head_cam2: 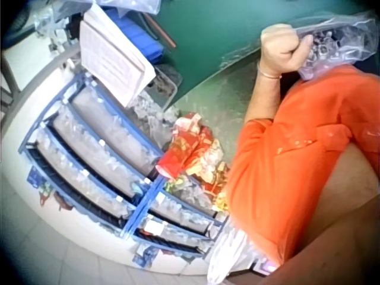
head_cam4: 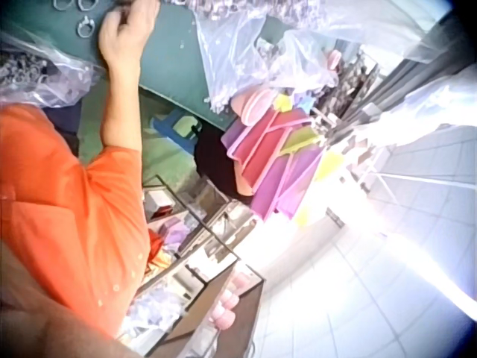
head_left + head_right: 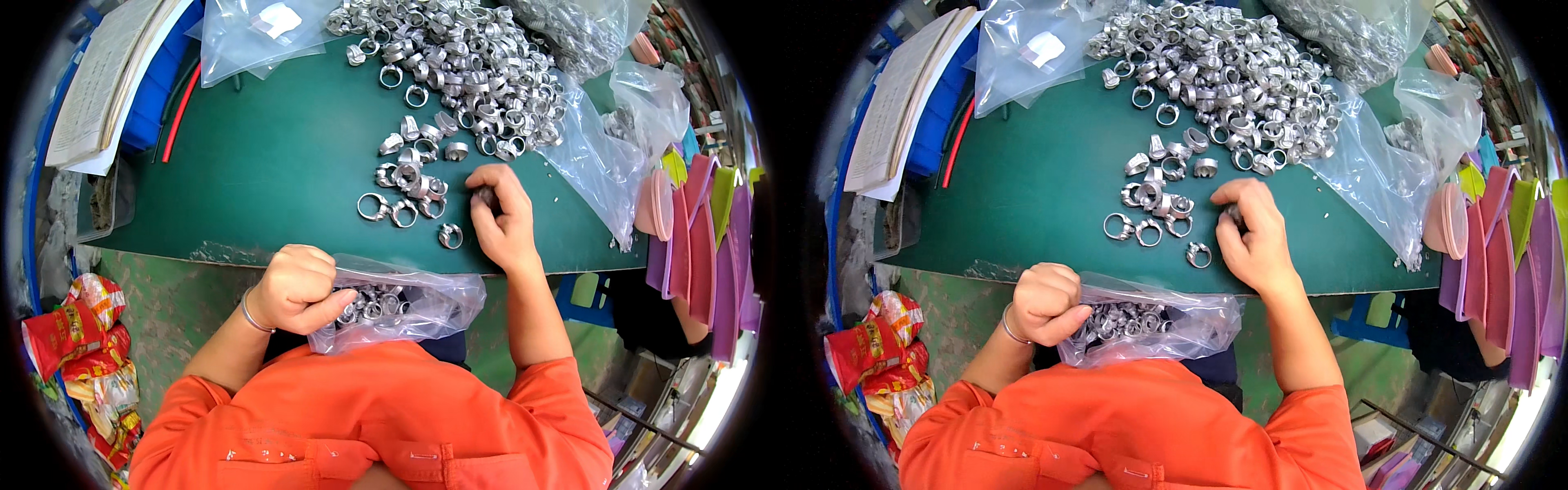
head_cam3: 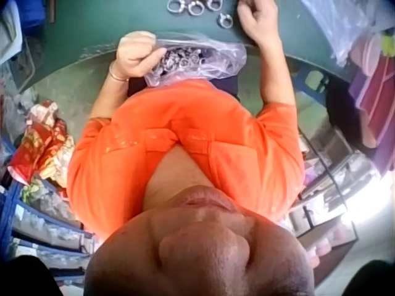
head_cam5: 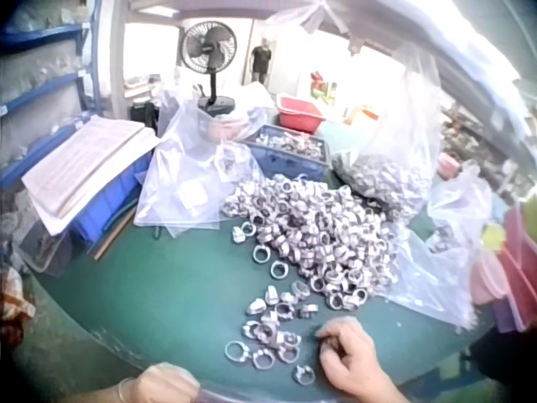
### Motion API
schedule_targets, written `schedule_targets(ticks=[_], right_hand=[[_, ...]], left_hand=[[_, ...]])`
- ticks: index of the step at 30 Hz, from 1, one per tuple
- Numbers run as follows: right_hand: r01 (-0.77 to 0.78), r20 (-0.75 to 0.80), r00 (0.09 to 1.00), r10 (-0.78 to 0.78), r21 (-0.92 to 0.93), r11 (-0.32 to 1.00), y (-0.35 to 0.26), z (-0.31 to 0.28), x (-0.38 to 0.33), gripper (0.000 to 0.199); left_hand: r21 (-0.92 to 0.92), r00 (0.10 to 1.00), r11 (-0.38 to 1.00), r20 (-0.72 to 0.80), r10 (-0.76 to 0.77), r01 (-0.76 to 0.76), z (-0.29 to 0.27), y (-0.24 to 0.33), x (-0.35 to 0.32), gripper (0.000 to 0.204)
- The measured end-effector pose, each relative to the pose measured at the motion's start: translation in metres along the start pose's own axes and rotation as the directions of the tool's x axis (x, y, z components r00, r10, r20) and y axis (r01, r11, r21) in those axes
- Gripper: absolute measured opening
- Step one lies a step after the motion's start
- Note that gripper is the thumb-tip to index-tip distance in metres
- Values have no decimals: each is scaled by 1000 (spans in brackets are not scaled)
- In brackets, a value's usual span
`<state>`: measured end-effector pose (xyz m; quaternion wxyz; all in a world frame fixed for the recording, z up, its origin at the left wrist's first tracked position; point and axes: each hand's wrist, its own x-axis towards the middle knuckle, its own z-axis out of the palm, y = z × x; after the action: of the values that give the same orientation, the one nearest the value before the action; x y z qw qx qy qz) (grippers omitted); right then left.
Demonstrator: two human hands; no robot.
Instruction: The person pours metal rings from a large plastic bag onto a green table, then repeatedly picks up individual rings and places them into a smaller clear plastic bag. The person continues this one-at-a-time transfer until the end of the clip.
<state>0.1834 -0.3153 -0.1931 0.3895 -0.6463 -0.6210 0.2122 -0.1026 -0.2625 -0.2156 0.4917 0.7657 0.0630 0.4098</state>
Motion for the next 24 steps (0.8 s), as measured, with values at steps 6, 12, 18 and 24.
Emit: schedule_targets(ticks=[6,12,18,24], right_hand=[[338,213,934,-286,-269,902,-19,3,0,57],[283,43,959,-280,-156,946,-5,10,-5,48],[409,165,912,-375,-298,863,-27,20,13,32],[220,-34,974,-225,-120,968,-16,23,5,28]], left_hand=[[13,1000,1000,16,2,-2,-1,0,0,47],[38,998,999,59,23,-25,-5,0,0,41],[43,999,999,51,16,-18,-5,0,1,41],[38,999,999,43,30,-31,-4,1,0,41]])
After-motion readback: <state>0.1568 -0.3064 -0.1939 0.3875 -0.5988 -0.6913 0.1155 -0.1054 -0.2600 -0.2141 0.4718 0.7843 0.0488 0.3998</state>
